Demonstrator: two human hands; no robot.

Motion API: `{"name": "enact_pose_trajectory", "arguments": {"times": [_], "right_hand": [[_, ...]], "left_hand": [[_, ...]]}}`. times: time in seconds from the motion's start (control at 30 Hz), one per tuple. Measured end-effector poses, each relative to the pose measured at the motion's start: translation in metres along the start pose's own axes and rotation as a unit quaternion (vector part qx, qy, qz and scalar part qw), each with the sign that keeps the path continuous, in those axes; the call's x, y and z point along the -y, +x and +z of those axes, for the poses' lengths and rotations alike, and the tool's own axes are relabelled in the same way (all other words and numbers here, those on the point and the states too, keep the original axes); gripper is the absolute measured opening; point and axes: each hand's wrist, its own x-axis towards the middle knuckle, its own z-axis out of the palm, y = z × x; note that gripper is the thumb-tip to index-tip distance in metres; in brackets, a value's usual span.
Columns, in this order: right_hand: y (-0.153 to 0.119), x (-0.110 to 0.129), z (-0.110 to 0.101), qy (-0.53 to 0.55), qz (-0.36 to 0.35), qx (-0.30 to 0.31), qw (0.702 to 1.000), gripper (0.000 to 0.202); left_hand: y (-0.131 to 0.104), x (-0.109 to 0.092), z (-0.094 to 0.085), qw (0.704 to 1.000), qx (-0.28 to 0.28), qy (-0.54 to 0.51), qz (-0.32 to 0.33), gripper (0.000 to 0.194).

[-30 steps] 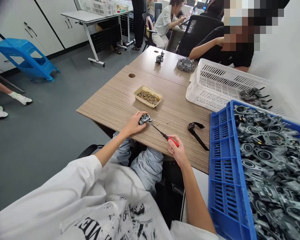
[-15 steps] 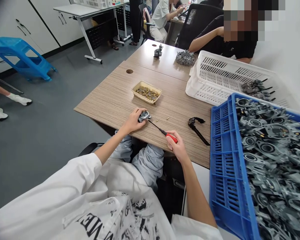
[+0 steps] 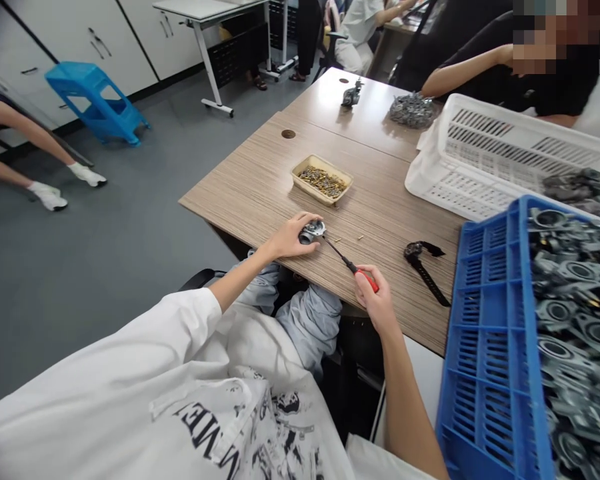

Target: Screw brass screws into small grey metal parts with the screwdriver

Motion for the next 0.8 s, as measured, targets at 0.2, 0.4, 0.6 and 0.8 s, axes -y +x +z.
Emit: {"name": "enact_pose_trajectory", "arguments": {"times": [0.2, 0.4, 0.6, 0.8], "right_hand": [[-0.001, 0.001, 0.004, -0.028, 0.013, -0.005, 1.0, 0.034], [-0.003, 0.005, 0.008, -0.037, -0.008, -0.025, 0.999, 0.038], [-0.002, 0.005, 0.012, -0.001, -0.043, -0.068, 0.997, 0.035], [-0.002, 0.0, 0.016, -0.003, -0.082, -0.114, 0.99, 0.033]], "left_hand": [[0.002, 0.004, -0.003, 0.998, 0.011, -0.053, -0.017, 0.052], [0.001, 0.001, -0.005, 0.997, 0.022, -0.056, -0.046, 0.046], [0.001, -0.008, -0.011, 0.994, 0.044, -0.053, -0.09, 0.044], [0.001, -0.006, -0.009, 0.993, 0.047, -0.056, -0.098, 0.048]]}}
